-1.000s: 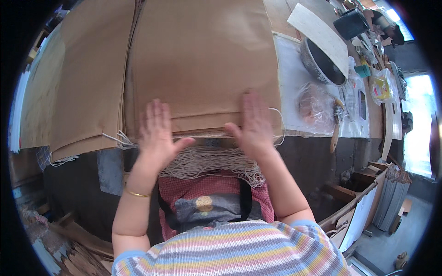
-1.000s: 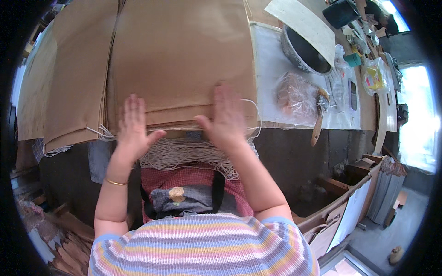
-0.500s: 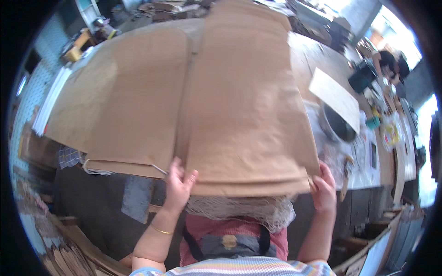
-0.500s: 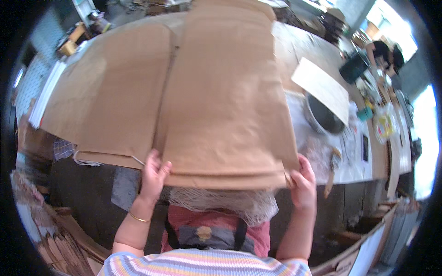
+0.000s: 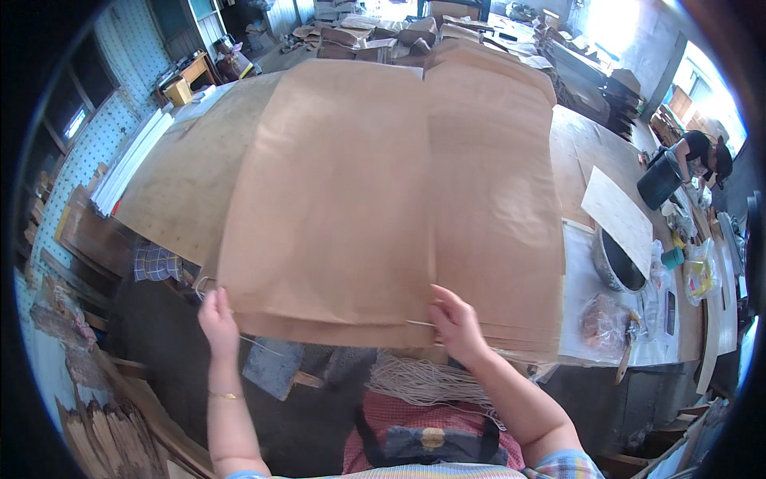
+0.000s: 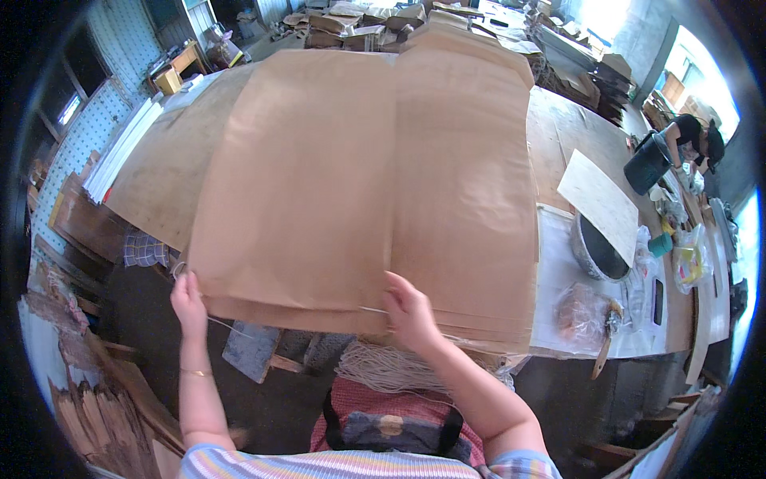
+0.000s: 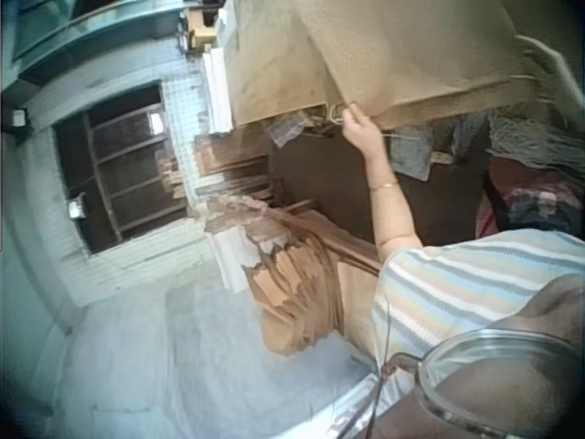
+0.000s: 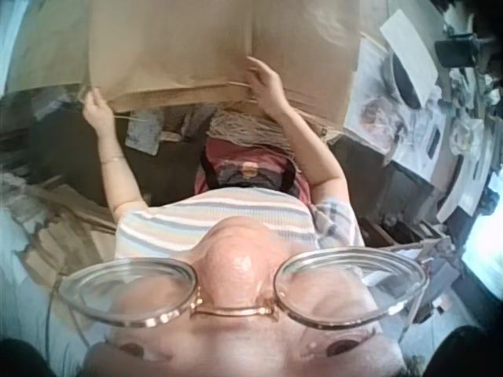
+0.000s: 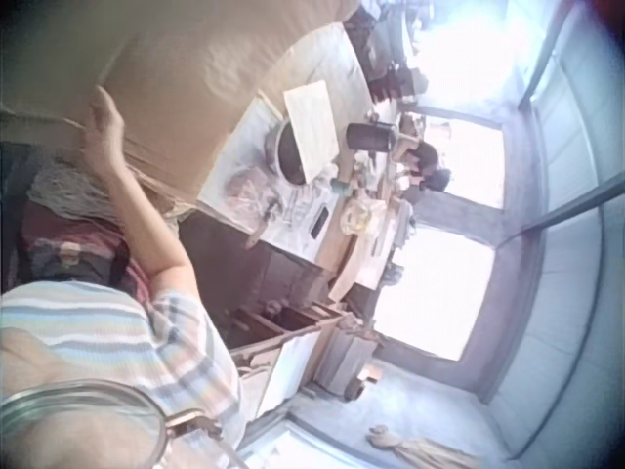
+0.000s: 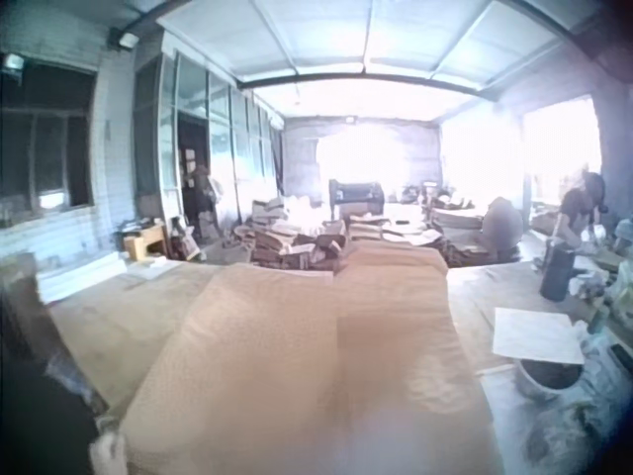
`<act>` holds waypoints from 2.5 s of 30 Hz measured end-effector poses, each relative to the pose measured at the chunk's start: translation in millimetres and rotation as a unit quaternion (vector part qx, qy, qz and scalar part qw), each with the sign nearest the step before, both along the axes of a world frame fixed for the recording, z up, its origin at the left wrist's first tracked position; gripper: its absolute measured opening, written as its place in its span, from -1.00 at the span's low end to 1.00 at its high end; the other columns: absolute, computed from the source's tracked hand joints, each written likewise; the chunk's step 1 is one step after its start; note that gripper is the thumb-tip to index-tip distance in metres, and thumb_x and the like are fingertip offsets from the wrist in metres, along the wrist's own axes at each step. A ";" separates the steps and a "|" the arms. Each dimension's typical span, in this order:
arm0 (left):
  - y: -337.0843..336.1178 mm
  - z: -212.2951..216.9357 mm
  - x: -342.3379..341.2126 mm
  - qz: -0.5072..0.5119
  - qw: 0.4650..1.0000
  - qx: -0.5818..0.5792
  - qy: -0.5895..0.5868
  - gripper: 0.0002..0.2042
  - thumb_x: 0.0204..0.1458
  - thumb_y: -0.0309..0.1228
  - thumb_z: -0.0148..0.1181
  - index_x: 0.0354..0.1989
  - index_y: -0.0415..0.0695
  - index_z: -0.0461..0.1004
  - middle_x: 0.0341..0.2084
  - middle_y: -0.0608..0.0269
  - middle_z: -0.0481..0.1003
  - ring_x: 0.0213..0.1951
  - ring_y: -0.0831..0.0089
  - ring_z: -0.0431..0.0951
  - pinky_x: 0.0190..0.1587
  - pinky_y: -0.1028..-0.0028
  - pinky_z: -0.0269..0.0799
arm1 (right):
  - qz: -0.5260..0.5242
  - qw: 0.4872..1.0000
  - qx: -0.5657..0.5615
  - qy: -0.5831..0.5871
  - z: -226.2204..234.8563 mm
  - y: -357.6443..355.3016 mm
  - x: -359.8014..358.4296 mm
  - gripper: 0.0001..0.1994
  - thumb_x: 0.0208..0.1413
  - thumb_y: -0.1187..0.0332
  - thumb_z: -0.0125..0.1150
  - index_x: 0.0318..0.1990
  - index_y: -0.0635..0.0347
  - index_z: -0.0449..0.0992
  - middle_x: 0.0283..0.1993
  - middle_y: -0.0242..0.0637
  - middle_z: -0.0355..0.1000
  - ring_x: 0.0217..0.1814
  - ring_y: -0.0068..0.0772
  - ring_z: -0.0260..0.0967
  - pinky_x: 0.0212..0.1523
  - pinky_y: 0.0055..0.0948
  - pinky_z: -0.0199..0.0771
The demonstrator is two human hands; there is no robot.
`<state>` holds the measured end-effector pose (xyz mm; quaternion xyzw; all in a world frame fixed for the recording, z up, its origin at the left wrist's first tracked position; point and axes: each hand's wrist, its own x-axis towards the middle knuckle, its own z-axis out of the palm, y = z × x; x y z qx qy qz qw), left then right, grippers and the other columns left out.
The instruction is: The person repeatedly applies glue to the edge of a large brown paper sheet using a brush, then presses a white string along the glued edge to secure it. The person works on multiple sheets in a repetitive sequence.
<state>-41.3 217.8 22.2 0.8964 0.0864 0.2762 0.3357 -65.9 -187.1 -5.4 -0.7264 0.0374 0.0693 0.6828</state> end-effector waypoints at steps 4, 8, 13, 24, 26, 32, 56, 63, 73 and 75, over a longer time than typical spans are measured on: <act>95.9 -7.2 60.5 0.012 0.987 0.159 0.010 -0.72 0.19 -0.33 0.00 -0.43 -0.32 0.40 -0.62 -0.09 0.41 -0.56 0.06 0.38 -0.44 0.23 0.26 | 0.074 0.984 0.147 0.071 -0.2 77.7 42.0 -0.59 0.17 0.50 -0.06 0.18 0.37 0.26 -0.32 -0.25 0.40 -0.47 -0.52 0.37 -0.57 -0.49 0.42; 150.8 -17.4 103.2 -0.007 0.981 0.112 0.160 -0.71 0.17 -0.34 0.03 -0.48 -0.33 0.40 -0.62 0.04 0.46 -0.55 0.27 0.41 -0.44 0.33 0.28 | 0.069 0.990 0.086 0.093 4.7 105.2 44.6 -0.57 0.16 0.46 0.01 0.19 0.39 0.24 -0.39 -0.23 0.36 -0.49 -0.47 0.41 -0.53 -0.48 0.48; 42.4 20.3 81.0 0.221 0.875 0.406 0.145 -0.65 0.04 -0.24 0.19 -0.04 -0.13 0.40 -0.13 0.03 0.45 -0.04 0.05 0.44 -0.04 0.15 0.38 | 0.180 0.951 -0.169 -0.187 32.3 -23.0 -27.3 -0.64 0.08 0.40 0.21 0.05 0.26 0.45 -0.12 -0.13 0.48 -0.14 -0.27 0.48 -0.17 -0.37 0.54; -247.9 -14.1 -12.0 -0.337 0.927 0.140 0.082 -0.32 0.02 -0.39 0.24 0.28 -0.34 0.07 0.25 -0.27 0.12 0.30 0.00 0.14 0.31 0.20 0.06 | -0.100 0.662 -0.741 0.047 66.1 -309.4 -181.4 -0.47 -0.12 0.60 0.21 0.10 0.03 0.44 -0.29 -0.23 0.34 -0.22 -0.16 0.40 -0.18 -0.26 0.43; -243.3 -62.1 27.3 -0.275 0.953 0.022 0.129 -0.33 0.07 -0.36 0.20 0.28 -0.40 0.04 0.23 -0.32 0.12 0.30 -0.01 0.13 0.32 0.22 0.05 | -0.076 0.654 -0.751 -0.045 51.9 -323.4 -186.5 -0.52 -0.14 0.58 0.25 0.04 0.08 0.47 -0.28 -0.22 0.35 -0.22 -0.15 0.38 -0.18 -0.24 0.42; -219.4 -94.5 44.1 -0.302 0.942 0.009 0.146 -0.41 0.09 -0.44 0.11 0.27 -0.38 0.08 0.26 -0.15 0.15 0.30 0.07 0.14 0.34 0.25 0.00 | -0.414 0.808 -0.367 -0.203 74.2 -339.8 -152.5 -0.85 0.10 0.45 0.23 -0.20 0.30 0.52 -0.45 -0.36 0.46 -0.49 -0.53 0.41 -0.46 -0.54 0.41; -252.8 -75.1 -113.0 -0.529 0.796 0.257 0.144 -0.83 -0.20 -0.51 0.06 -0.39 -0.19 0.50 -0.45 0.15 0.46 -0.37 0.16 0.47 -0.37 0.26 0.40 | -0.415 0.739 -0.527 -0.058 88.2 -409.7 -22.7 -0.70 -0.06 0.21 0.22 -0.46 0.35 0.53 -0.55 -0.04 0.49 -0.45 -0.14 0.50 -0.34 -0.30 0.45; -231.4 -15.6 -91.8 -0.458 0.832 -0.094 0.300 -0.93 -0.02 -0.60 0.16 -0.35 -0.28 0.51 -0.43 0.07 0.46 -0.35 0.16 0.51 -0.32 0.32 0.43 | -0.309 0.911 -0.147 -0.231 92.8 -209.8 -67.3 -0.93 0.03 0.45 0.22 -0.40 0.25 0.50 -0.47 -0.44 0.39 -0.46 -0.59 0.27 -0.39 -0.54 0.29; -243.8 -11.9 -31.9 -0.380 0.865 0.295 0.146 -0.92 -0.18 -0.62 0.12 -0.46 -0.28 0.41 0.07 -0.07 0.40 -0.26 0.18 0.46 -0.28 0.29 0.45 | 0.115 0.905 -0.284 -0.295 52.7 -70.3 11.9 -0.83 -0.13 0.55 0.32 -0.31 0.37 0.57 -0.33 -0.26 0.54 -0.39 -0.35 0.41 -0.38 -0.43 0.44; -245.1 -20.8 -25.9 -0.378 0.865 0.296 0.149 -0.92 -0.19 -0.61 0.12 -0.47 -0.27 0.39 0.06 -0.09 0.40 -0.25 0.18 0.46 -0.27 0.29 0.46 | 0.120 0.908 -0.295 -0.272 54.1 -64.2 16.7 -0.84 -0.12 0.56 0.32 -0.32 0.34 0.57 -0.37 -0.26 0.52 -0.44 -0.39 0.40 -0.43 -0.47 0.41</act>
